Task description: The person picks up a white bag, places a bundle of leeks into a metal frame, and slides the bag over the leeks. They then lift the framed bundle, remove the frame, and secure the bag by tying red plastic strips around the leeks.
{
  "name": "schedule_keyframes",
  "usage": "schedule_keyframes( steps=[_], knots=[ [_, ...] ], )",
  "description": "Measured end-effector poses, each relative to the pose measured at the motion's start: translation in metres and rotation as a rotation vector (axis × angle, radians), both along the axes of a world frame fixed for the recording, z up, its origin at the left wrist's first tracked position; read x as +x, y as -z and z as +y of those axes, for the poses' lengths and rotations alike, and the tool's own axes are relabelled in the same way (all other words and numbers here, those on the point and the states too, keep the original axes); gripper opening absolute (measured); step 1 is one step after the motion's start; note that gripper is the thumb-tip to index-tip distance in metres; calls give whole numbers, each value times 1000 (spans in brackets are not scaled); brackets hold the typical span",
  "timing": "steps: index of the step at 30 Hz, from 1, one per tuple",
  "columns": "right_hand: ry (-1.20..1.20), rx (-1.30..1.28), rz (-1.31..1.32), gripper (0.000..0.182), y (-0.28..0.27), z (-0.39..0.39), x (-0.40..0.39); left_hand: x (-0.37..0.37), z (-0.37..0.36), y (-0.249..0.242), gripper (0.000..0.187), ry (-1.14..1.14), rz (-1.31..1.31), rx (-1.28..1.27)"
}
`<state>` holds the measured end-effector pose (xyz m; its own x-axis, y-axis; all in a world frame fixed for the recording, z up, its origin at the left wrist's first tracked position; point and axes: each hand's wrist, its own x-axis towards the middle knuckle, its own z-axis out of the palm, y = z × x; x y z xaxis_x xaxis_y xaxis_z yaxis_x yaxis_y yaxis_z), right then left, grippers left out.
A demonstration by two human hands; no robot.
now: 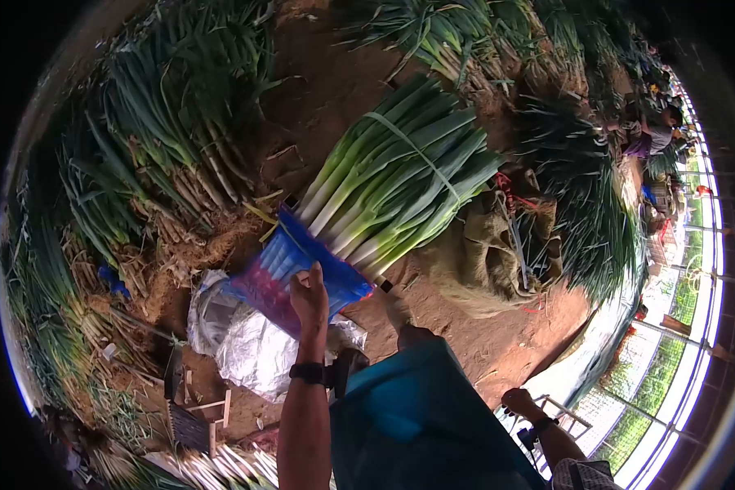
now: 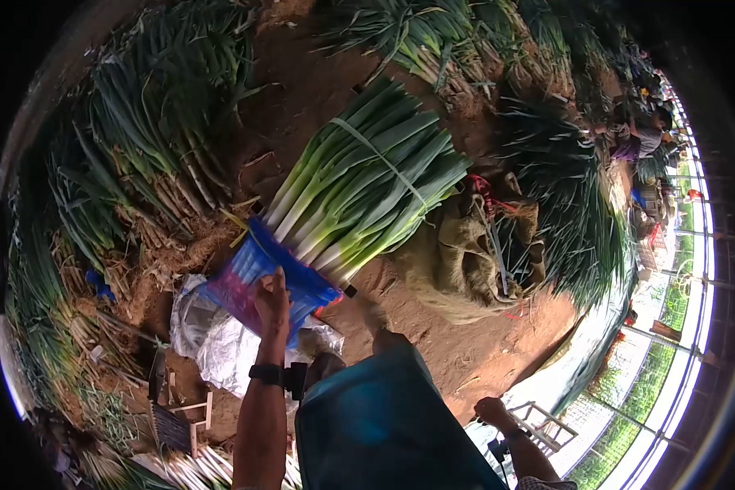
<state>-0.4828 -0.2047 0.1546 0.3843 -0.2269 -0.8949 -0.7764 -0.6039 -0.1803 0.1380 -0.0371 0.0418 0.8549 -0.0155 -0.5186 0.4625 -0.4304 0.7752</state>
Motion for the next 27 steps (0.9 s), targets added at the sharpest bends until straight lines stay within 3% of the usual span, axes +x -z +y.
schedule_keyframes(
  steps=[1, 2, 4, 6, 8, 10, 11, 13, 14, 15, 16, 18, 19, 22, 23, 24, 26, 27],
  knots=[
    [-573, -135, -217, 9, -11, 10, 10, 4, -13, -4, 45, 27, -4, 58],
    [-301, 3, -286, 8, -13, 17, 11, 7, -25, -5, 50, 53, -7, 116],
    [-235, 54, -221, 8, -16, 23, 18, 7, -36, -8, 52, 89, -209, 224],
    [-494, 16, -180, 9, -17, 14, 36, 5, -41, -14, 46, 118, -190, 302],
    [-346, 59, 10, 11, 4, 0, 48, 12, -39, -13, 39, 196, -255, 401],
    [-358, 44, -213, 14, 18, -27, 57, 20, -29, -10, 31, 231, -204, 384],
    [66, 130, -144, 15, 14, -38, 69, 14, -28, -8, 28, 264, -161, 363],
    [88, 151, -228, 17, 15, -74, 93, 12, -14, 4, 22, 111, 48, 199],
    [-313, 101, -399, 20, 20, -94, 100, 12, -7, 5, 20, 24, 142, 119],
    [334, 140, -156, 18, 13, -102, 121, 6, -1, -2, 15, -266, 309, -332],
    [971, 163, 118, 17, -5, -110, 145, 7, -4, -10, 14, -416, 382, -491],
    [971, 90, 112, 23, -17, -130, 159, 11, -19, -30, 14, -710, 521, -822],
    [996, 79, 103, 23, -16, -135, 156, 10, -27, -38, 14, -688, 546, -875],
    [1002, 68, 105, 25, -18, -141, 153, 16, -63, -58, 9, -453, 520, -687],
    [996, 74, 121, 24, -13, -137, 151, 23, -71, -66, 17, -226, 471, -409],
    [989, 78, 141, 24, -9, -130, 147, 21, -76, -49, 21, -186, 335, -428],
    [877, 127, 191, 24, -3, -112, 147, 44, -83, -63, 27, 96, 311, -170],
    [888, 171, 151, 25, -5, -104, 145, 48, -78, -32, 31, 198, 250, -96]
  ],
)
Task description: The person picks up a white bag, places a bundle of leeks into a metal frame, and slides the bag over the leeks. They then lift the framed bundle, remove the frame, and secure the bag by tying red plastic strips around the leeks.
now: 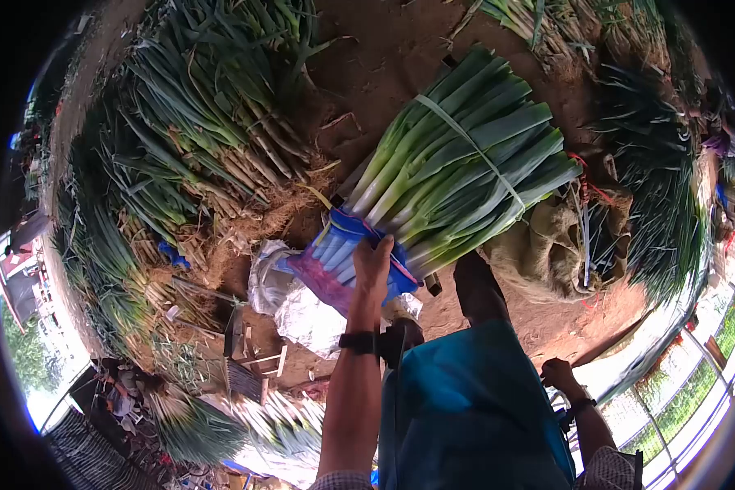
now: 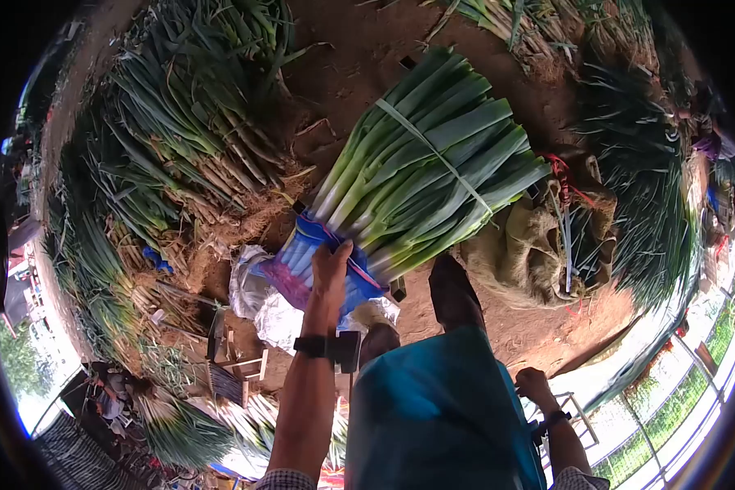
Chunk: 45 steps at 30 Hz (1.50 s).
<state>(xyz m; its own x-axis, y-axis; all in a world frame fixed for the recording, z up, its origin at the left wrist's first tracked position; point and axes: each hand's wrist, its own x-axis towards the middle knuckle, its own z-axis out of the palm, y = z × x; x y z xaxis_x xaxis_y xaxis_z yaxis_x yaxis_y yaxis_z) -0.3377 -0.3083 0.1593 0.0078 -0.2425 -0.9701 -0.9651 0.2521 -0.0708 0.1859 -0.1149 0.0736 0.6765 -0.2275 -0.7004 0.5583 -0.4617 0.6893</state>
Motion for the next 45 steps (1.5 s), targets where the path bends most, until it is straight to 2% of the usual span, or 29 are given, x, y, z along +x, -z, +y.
schedule_keyframes(
  steps=[2, 3, 4, 5, 6, 11, 12, 14, 16, 19, 20, 21, 22, 23, 25, 27, 28, 29, 31, 32, 33, 35, 36, 37, 39, 41, 42, 43, 45],
  knots=[
    [6, 21, 5, 25, -24, 15, 23, 4, -8, -21, 32, -91, 76, 131],
    [-249, -33, -215, 20, -12, 20, -10, 4, -17, -32, 32, -119, 121, 180],
    [-40, -40, -101, 18, -23, 24, -5, -5, -1, 4, 28, -134, 119, -69],
    [177, -49, 0, 17, -34, 26, 9, -14, 4, -2, 30, -216, 81, -141],
    [166, -64, 3, 16, -37, 24, 6, -12, 12, -1, 32, -294, 234, -161],
    [-123, -41, -76, 13, -2, 0, -16, -6, 11, -17, 34, -250, 271, -63],
    [-62, -32, -61, 12, 6, -17, -15, -3, 7, -17, 42, -349, 359, 19],
    [55, -33, -43, 13, 13, -58, 2, -19, 33, 16, 52, -59, 21, -11],
    [92, -76, -71, 17, 31, -113, 11, -17, 36, 0, 73, 752, -663, 301],
    [-28, -163, -32, 14, 54, -206, 23, -20, 13, -24, 63, 736, -513, 444],
    [-91, -183, -89, 12, 69, -245, 10, -23, 13, -20, 68, 688, -471, 477],
    [-153, -205, -147, 9, 86, -286, -1, -21, 5, -9, 67, 360, -239, 432],
    [-189, -263, -121, 13, 88, -324, 8, -17, -9, -4, 68, -19, -73, 383],
    [-497, -386, -267, 15, 123, -370, -15, -9, -32, -11, 63, -671, 287, 238],
    [-1339, -448, -3, 18, 170, -461, -11, -19, -20, 5, 60, -541, 180, 238],
    [-1012, -668, 50, 15, 157, -517, 93, -24, -21, 4, 64, -485, 145, 311],
    [-1137, -824, -147, 11, 184, -548, 111, -23, -33, 0, 66, -541, 181, 320],
    [-1406, -949, -141, 7, 202, -565, 148, -28, -27, 4, 61, -285, 53, 349],
    [-309, -592, -539, 17, 213, -552, 241, -40, 2, 7, 57, 229, -191, 388],
    [271, -367, -802, 24, 228, -540, 274, -35, -6, 9, 59, -21, -54, 377],
    [490, -115, -987, 38, 268, -522, 289, -30, -18, 10, 63, -299, 50, 364],
    [53, -134, -668, 50, 276, -473, 377, -28, -49, 9, 68, -548, 112, 386],
    [-160, -57, -717, 53, 294, -456, 399, -31, -36, 12, 69, -423, 100, 347],
    [-100, 62, -637, 57, 307, -439, 416, -34, -24, 16, 70, -303, 81, 305],
    [-14, 318, -477, 65, 332, -401, 454, -34, -51, 11, 70, -575, 163, 164],
    [-6, 400, -510, 64, 354, -376, 466, -41, -24, 29, 50, -775, 99, 251],
    [17, 430, -511, 63, 362, -368, 465, -49, -17, 20, 42, -536, 41, 365],
    [42, 454, -503, 63, 369, -364, 461, -41, -45, 15, 30, -684, 25, 581],
    [86, 478, -468, 63, 378, -361, 453, -51, -24, 29, 19, -772, 4, 468]
  ],
)
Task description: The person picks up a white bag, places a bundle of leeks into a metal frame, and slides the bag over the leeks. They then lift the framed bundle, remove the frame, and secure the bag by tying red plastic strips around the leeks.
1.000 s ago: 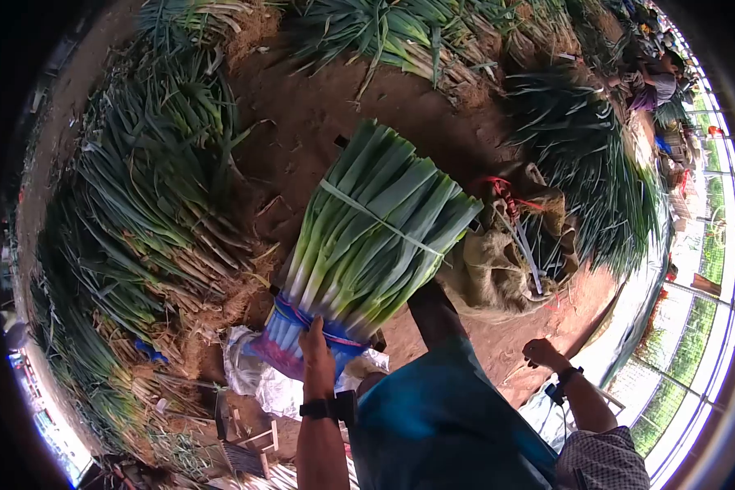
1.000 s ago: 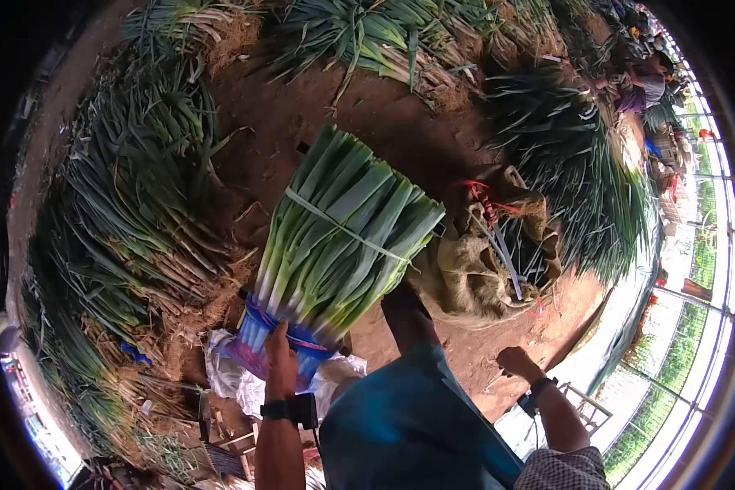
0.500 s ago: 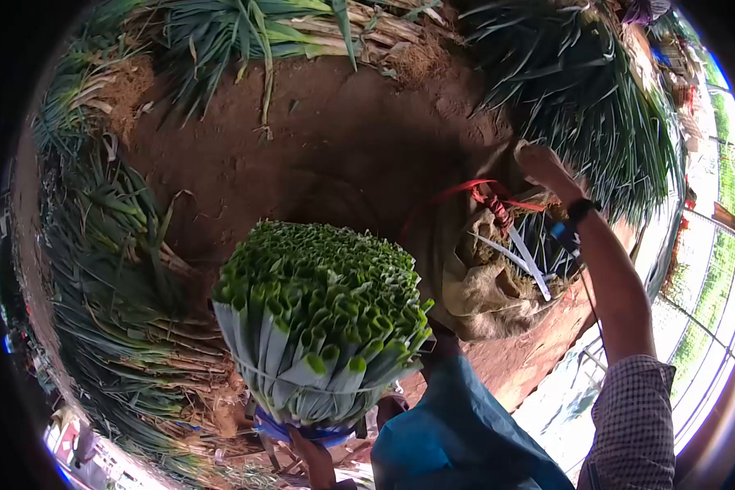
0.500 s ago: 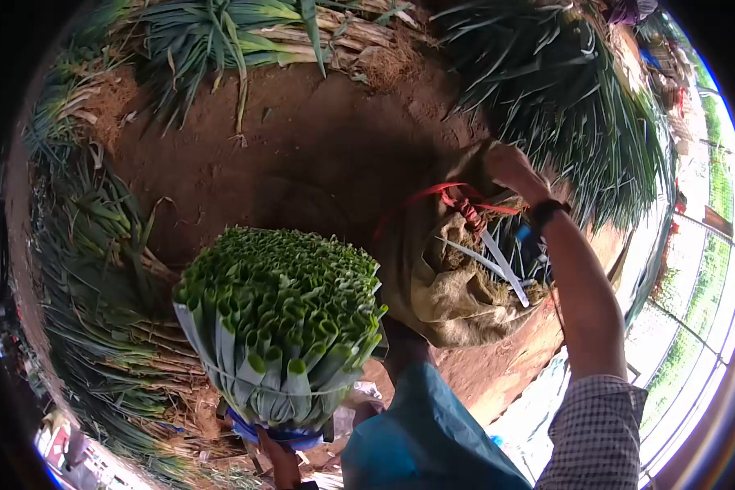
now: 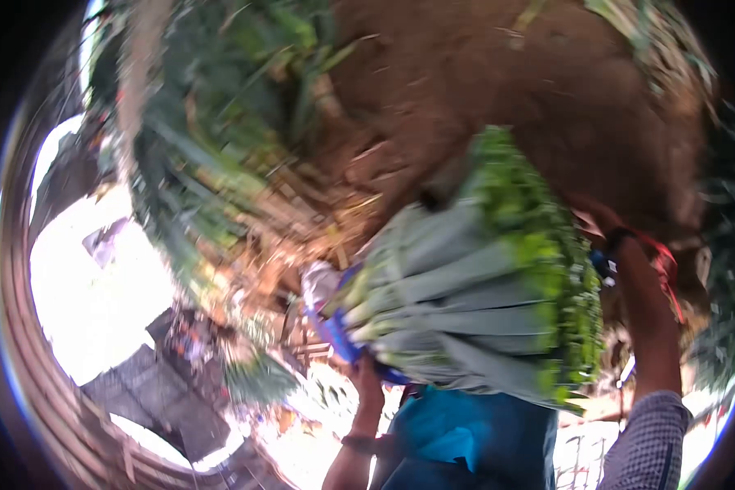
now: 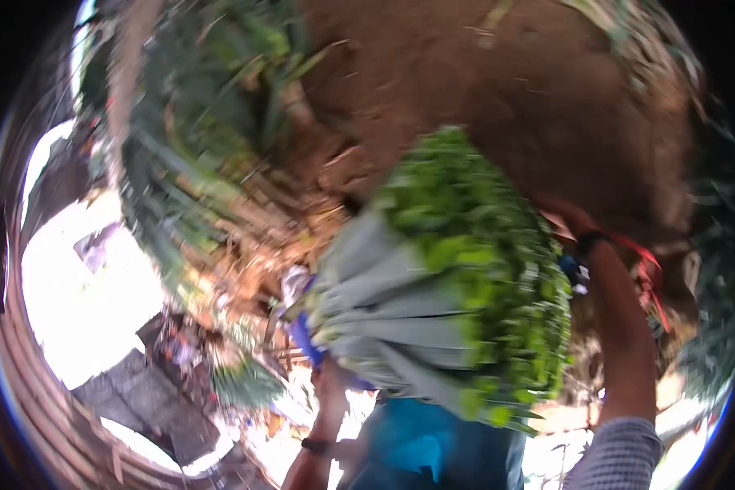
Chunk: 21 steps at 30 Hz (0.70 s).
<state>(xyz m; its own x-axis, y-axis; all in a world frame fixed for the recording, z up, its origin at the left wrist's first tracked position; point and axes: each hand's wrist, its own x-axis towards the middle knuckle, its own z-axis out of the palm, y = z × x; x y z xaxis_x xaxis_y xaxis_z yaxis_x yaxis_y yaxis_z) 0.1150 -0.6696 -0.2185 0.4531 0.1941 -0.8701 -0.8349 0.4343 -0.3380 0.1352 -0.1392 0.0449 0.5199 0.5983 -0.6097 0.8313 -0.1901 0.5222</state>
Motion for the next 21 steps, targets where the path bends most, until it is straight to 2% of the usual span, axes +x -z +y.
schedule_keyframes(
  steps=[1, 2, 4, 8, 9, 12, 15, 21],
  knots=[
    [16, -6, 23, 63, 5, -1, -5, 2, -9, 0, 20, 92, -12, 105],
    [104, 115, 20, 59, -10, -5, -9, -2, -1, 7, 21, 108, -68, 146],
    [70, 36, 50, 57, -17, -8, -13, 22, -50, -20, 19, 144, -42, 170],
    [80, -81, 80, 55, -32, -17, -36, 19, -43, -25, 22, 156, 11, 82],
    [85, -111, 81, 54, -35, -21, -44, 24, -49, -27, 24, 152, 37, 138],
    [99, -195, 81, 52, -42, -26, -63, 17, -33, -23, 27, 222, 77, 120],
    [100, -281, 73, 50, -50, -30, -79, 14, -31, -17, 26, 181, 39, 80],
    [87, -452, 18, 46, -61, -33, -96, 9, -21, -15, 37, 272, 84, 110]
  ],
)
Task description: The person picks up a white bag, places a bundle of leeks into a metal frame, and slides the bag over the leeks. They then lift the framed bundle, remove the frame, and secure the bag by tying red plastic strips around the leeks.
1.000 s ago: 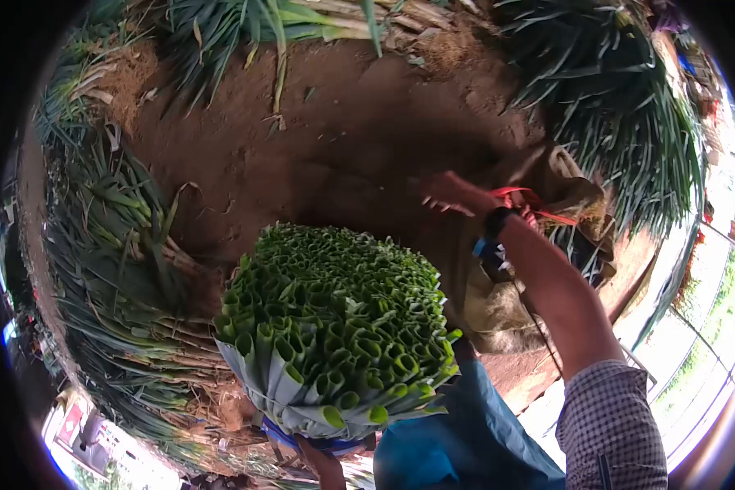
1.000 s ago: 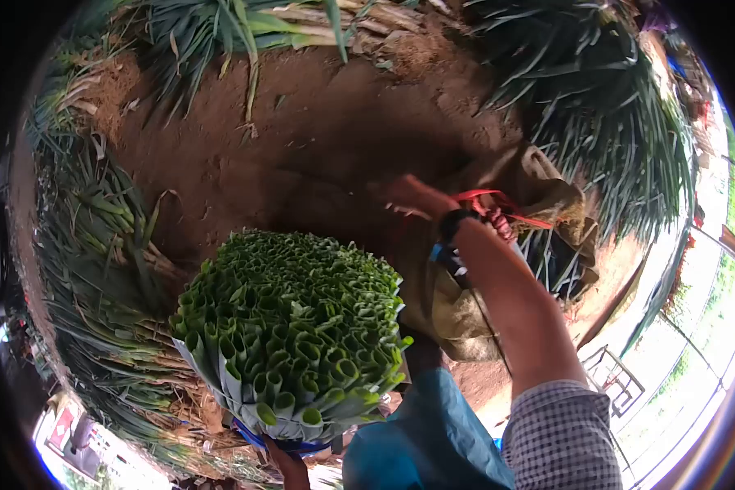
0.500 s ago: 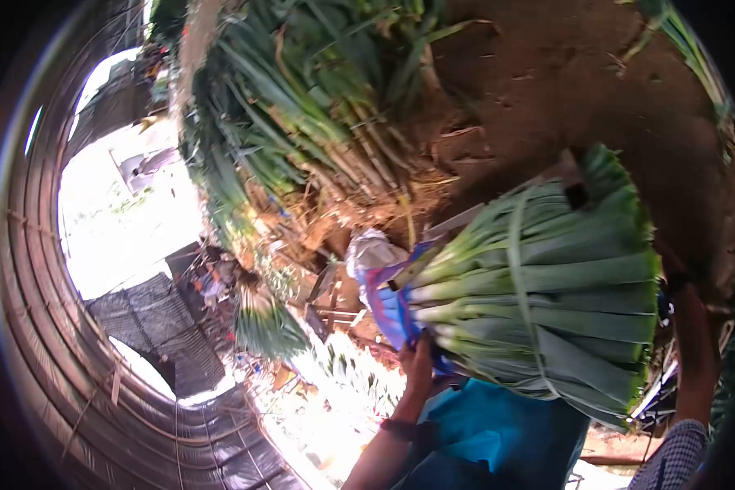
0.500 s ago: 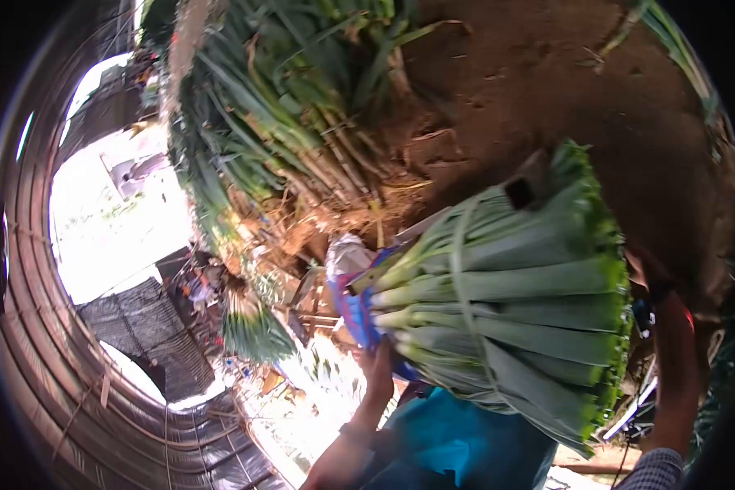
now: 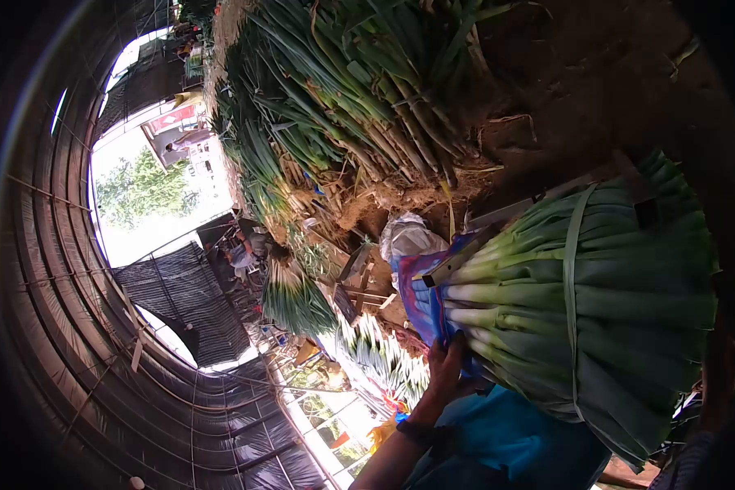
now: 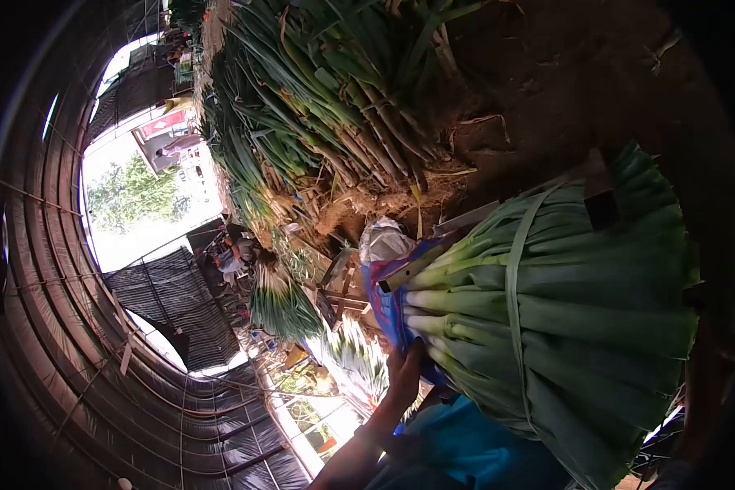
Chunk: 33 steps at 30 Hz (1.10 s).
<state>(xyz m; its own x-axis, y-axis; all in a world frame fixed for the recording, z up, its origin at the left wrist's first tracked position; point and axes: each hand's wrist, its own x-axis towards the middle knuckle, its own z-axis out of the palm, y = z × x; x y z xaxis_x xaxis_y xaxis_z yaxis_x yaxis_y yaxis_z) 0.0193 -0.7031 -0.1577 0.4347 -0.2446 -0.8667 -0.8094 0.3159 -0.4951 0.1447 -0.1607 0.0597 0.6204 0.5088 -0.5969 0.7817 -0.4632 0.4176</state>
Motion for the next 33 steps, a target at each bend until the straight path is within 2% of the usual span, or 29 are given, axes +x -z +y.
schedule_keyframes(
  steps=[1, 3, 6, 7, 12, 18, 20, 26, 30, 33],
  knots=[
    [-6, -27, -7, 45, -4, -1, -3, 4, -7, -3, 21, 7, -16, -44],
    [-19, -82, -20, 44, -15, -5, -9, 5, -7, -3, 18, -10, -6, -62],
    [-69, -195, -35, 42, -45, -19, -18, -1, -2, 1, 17, -81, -67, -219],
    [-94, -231, -40, 41, -59, -25, -19, 0, 3, -3, 18, -1, -39, -224],
    [-173, -378, -43, 38, -104, -33, -33, 9, -7, -11, 22, -113, -43, -199],
    [-253, -532, -53, 34, -152, -31, -47, -5, 17, -3, 24, -217, -109, -293],
    [-261, -571, -59, 33, -172, -24, -51, 1, 21, -9, 25, -247, -122, -338],
    [-288, -681, -104, 29, -239, 17, -53, -5, 75, -20, 26, -153, -138, -415],
    [-294, -754, -151, 26, -286, 61, -56, 1, 100, -50, 19, -264, -182, -672],
    [-321, -785, -206, 25, -309, 105, -48, -25, 156, -25, 18, -184, -193, -665]
  ],
)
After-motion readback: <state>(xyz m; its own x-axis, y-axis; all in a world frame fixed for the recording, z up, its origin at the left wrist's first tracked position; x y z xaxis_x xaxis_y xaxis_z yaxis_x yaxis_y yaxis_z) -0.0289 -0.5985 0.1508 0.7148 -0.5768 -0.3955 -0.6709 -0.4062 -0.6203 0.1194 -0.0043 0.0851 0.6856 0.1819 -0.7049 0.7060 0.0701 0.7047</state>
